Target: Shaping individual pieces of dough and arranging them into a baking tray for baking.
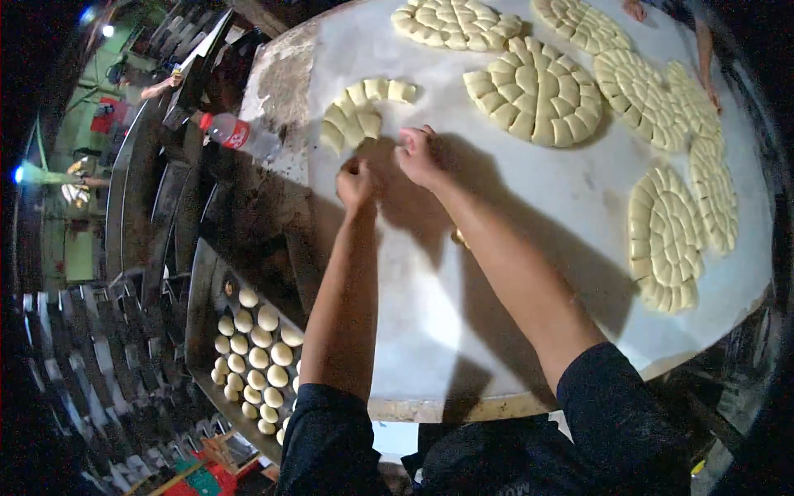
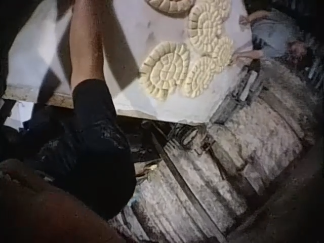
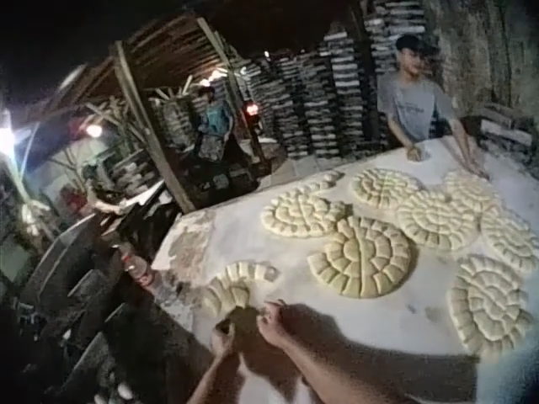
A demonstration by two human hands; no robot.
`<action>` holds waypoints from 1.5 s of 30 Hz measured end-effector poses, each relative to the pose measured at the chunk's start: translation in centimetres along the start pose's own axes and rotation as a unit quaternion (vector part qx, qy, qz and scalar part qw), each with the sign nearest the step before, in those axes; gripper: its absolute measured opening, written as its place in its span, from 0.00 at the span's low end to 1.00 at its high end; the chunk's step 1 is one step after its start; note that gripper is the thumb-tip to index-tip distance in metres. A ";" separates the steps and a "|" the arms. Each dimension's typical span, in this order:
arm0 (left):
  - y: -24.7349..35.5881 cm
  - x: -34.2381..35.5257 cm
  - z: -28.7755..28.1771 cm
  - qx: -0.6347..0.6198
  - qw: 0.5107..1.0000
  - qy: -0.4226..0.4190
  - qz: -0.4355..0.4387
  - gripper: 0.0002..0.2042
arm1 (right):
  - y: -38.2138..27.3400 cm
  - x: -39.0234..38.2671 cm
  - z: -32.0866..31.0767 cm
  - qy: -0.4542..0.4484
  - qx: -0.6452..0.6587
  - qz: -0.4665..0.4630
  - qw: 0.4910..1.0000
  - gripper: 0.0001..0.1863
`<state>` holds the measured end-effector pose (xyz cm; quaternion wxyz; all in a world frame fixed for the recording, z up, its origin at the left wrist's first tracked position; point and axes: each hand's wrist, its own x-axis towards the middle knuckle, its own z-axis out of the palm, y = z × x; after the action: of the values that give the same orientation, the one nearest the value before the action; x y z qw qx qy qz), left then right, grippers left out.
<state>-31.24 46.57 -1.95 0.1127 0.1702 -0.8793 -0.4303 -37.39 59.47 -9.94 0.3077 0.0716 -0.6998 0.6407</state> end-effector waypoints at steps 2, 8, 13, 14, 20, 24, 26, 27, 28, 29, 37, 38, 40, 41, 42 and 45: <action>-3.5 6.0 -6.0 -0.015 0.992 0.052 -0.118 0.20 | -4.7 1.8 5.7 -0.084 -0.099 -0.091 0.987 0.23; -0.8 8.0 -4.5 -0.137 0.983 0.039 -0.120 0.22 | -8.8 7.1 8.0 -0.435 -0.155 0.136 0.877 0.33; -1.2 8.6 -4.3 -0.297 0.951 -0.084 -0.006 0.14 | -7.9 9.9 9.5 -0.422 -0.066 0.170 0.888 0.19; -0.4 7.0 -2.8 -0.447 0.887 -0.084 -0.079 0.14 | -5.6 9.1 9.2 -0.376 -0.002 0.231 0.897 0.16; 3.5 -0.2 -1.1 -0.580 0.764 -0.191 -0.208 0.13 | -2.7 3.5 3.7 -0.357 0.223 0.404 0.812 0.15; -0.2 -7.1 -8.9 -0.362 0.911 0.001 -0.198 0.24 | -18.2 -2.3 3.0 -0.289 0.122 0.508 0.802 0.16; 3.9 -11.4 -5.5 -0.196 0.959 0.012 -0.204 0.22 | -14.2 -5.6 -1.9 -0.212 0.030 0.304 0.928 0.17; 3.1 -13.7 -6.8 -0.177 0.970 0.016 -0.167 0.22 | -16.3 -7.8 -2.4 -0.188 -0.029 0.260 0.947 0.18; 2.2 -16.3 -7.9 -0.160 0.978 0.022 -0.133 0.22 | -18.3 -10.3 -3.0 -0.164 -0.090 0.215 0.959 0.18; 6.0 -19.4 -2.9 -0.305 0.947 -0.024 -0.096 0.20 | -13.9 -10.3 -7.6 -0.062 -0.112 0.184 0.975 0.18; 6.2 -35.7 -16.5 -0.482 0.861 -0.046 -0.157 0.17 | -35.7 -20.0 -16.8 -0.172 0.054 0.288 0.941 0.18; 7.4 -37.1 -17.5 -0.431 0.896 -0.072 -0.074 0.13 | -37.4 -20.4 -18.1 -0.169 0.040 0.286 0.942 0.18; 10.3 -40.0 -20.2 -0.389 0.918 -0.049 0.058 0.10 | -41.6 -20.3 -20.4 -0.123 0.021 0.191 0.974 0.14; 10.6 -40.9 -21.7 -0.385 0.918 -0.017 0.094 0.09 | -44.2 -20.3 -21.3 -0.123 0.068 0.170 0.975 0.14; 11.2 -41.4 -23.0 -0.381 0.915 0.011 0.134 0.10 | -45.9 -19.7 -22.4 -0.118 0.115 0.144 0.976 0.15; 11.4 -42.4 -25.6 -0.411 0.882 0.076 0.217 0.13 | -49.1 -17.9 -26.4 -0.087 0.221 0.149 0.960 0.10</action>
<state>14.14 51.51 20.37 0.3294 -0.0539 -0.6273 -0.7036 10.20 70.72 22.30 0.1228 0.0885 -0.5675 0.8094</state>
